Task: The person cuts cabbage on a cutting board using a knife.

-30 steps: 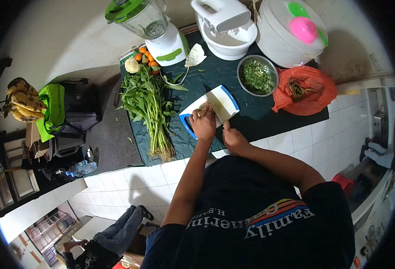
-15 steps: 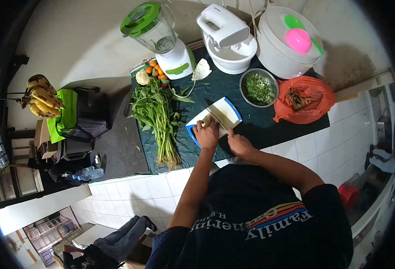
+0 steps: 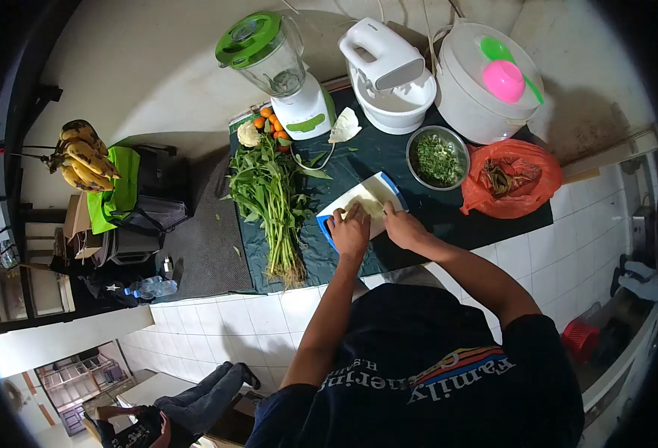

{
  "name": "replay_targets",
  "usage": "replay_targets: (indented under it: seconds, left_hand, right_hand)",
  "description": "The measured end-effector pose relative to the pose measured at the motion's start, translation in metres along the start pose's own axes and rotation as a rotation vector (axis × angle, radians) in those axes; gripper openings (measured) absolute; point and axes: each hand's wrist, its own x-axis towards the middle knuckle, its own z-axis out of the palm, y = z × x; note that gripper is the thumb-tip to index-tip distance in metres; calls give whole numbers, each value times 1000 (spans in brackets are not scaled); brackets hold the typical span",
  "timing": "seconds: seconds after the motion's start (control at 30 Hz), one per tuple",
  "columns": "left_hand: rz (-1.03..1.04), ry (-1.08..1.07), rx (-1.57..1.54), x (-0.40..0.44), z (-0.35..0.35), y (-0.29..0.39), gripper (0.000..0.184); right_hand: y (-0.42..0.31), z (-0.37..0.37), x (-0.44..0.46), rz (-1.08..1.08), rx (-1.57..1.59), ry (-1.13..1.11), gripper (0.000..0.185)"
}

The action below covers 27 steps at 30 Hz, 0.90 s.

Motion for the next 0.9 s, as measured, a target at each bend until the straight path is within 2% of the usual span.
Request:
replay_targets:
  seconds: [0.27,0.33,0.43,0.6,0.67,0.8,0.87,0.9]
  left_hand:
    - [-64,62,-49,7,9,5,30]
    - [47,6,-53,12,13,-2,24]
    - [145,-88,-94,18,17,-20,21]
    - [168,-116,-141,20,18,-33,19]
    - [98,-135,-232,18,17,-32,19]
    - [23,-96,-342,19,27,-32,21]
    - [-266,-76,-603,18,29,-31,23]
    - [-291,-63,-650,19,31,-32,23]
  right_hand:
    - [-10,-6,-34,-25,38,17,33]
    - [-19,-16,-38,34,119,-42,30]
    - [-16,-13,-41,22,150,-10,29]
    - [-16,-25,-52,87,118,-80,32]
    - [-13,-21,-54,119,122,-128,33]
    - [-4,-7,-57,82,141,-64,34]
    - [-6,-5,-55,94,154,-64,34]
    - [-5,-1,-54,65,156,-33,31]
